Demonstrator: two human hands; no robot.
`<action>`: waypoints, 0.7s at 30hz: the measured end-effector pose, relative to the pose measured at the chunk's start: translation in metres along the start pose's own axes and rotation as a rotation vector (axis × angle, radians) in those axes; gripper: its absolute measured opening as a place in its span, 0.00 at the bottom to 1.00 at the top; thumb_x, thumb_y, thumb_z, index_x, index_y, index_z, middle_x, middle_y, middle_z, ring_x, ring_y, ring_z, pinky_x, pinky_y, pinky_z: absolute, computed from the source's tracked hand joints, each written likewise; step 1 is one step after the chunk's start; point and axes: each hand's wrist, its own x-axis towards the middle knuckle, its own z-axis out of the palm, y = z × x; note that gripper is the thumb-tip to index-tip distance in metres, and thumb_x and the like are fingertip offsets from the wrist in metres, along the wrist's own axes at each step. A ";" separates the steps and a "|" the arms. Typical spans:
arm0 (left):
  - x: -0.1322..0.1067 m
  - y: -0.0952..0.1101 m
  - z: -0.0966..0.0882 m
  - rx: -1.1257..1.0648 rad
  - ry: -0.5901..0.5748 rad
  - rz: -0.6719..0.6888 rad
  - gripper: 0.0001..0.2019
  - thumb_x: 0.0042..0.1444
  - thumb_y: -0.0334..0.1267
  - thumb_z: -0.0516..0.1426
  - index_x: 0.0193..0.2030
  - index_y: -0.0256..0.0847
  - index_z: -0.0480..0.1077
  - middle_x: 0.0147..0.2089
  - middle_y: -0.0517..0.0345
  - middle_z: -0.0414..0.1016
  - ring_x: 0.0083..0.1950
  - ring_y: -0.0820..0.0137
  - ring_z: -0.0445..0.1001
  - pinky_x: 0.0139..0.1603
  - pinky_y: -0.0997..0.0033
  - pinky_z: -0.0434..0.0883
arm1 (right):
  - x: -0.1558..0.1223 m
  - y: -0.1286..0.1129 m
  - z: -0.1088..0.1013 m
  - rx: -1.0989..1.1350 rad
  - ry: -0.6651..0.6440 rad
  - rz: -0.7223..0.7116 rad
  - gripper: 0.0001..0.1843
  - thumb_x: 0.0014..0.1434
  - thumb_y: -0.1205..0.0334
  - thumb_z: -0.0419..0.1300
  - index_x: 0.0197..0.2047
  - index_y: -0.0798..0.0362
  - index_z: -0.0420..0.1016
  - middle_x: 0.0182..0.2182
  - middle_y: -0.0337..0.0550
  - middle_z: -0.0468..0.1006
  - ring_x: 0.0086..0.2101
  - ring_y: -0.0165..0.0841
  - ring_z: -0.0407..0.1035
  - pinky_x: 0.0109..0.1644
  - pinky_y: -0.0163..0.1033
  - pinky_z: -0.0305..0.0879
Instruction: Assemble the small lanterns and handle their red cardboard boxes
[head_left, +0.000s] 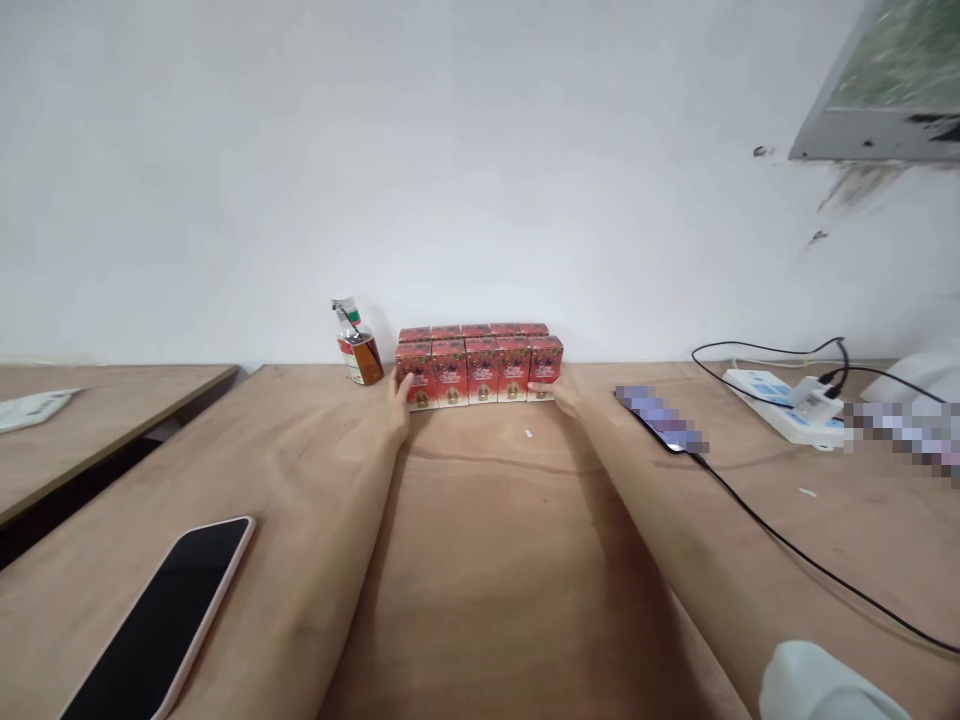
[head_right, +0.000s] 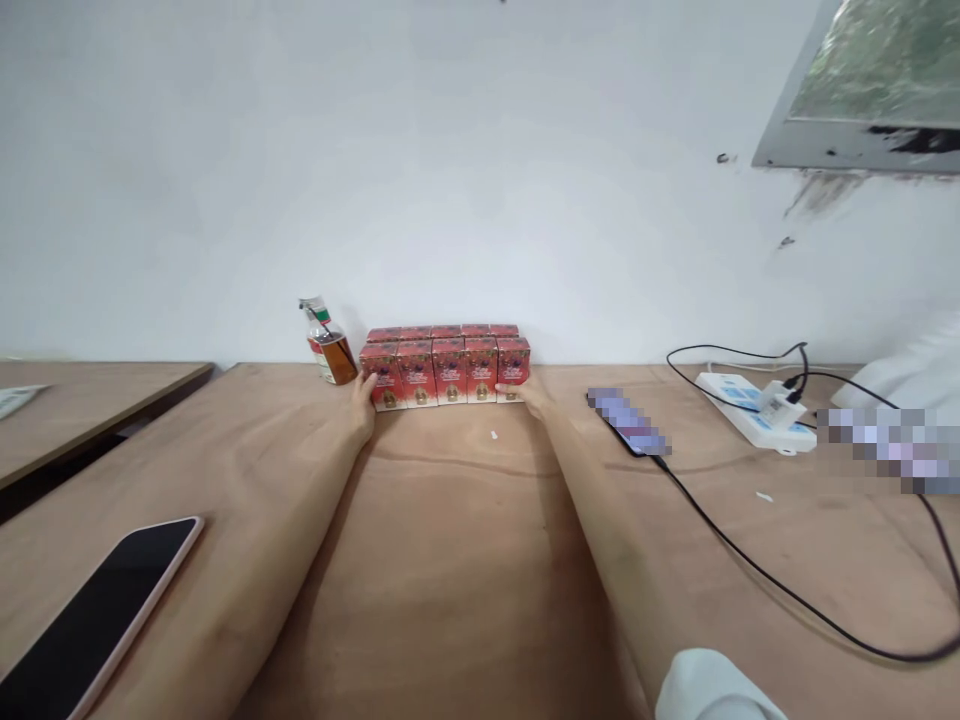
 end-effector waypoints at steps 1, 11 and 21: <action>0.001 0.000 -0.001 -0.013 0.001 0.009 0.23 0.57 0.44 0.52 0.59 0.41 0.60 0.63 0.54 0.62 0.65 0.64 0.57 0.67 0.62 0.52 | 0.002 0.000 0.002 -0.003 -0.003 -0.004 0.37 0.26 0.61 0.74 0.43 0.55 0.69 0.40 0.48 0.79 0.39 0.40 0.74 0.45 0.47 0.71; -0.011 0.009 0.004 -0.100 0.025 0.036 0.20 0.54 0.39 0.55 0.55 0.42 0.67 0.53 0.56 0.73 0.61 0.60 0.64 0.67 0.58 0.55 | -0.018 0.003 0.014 -0.053 0.117 -0.082 0.35 0.30 0.59 0.73 0.44 0.54 0.69 0.43 0.48 0.78 0.42 0.38 0.73 0.51 0.47 0.67; -0.021 0.008 0.004 -0.295 0.125 -0.079 0.17 0.60 0.41 0.51 0.53 0.40 0.66 0.58 0.56 0.68 0.63 0.66 0.61 0.64 0.65 0.58 | -0.050 -0.014 0.014 -0.080 0.118 -0.183 0.35 0.34 0.55 0.71 0.47 0.54 0.67 0.45 0.49 0.76 0.44 0.39 0.72 0.53 0.49 0.66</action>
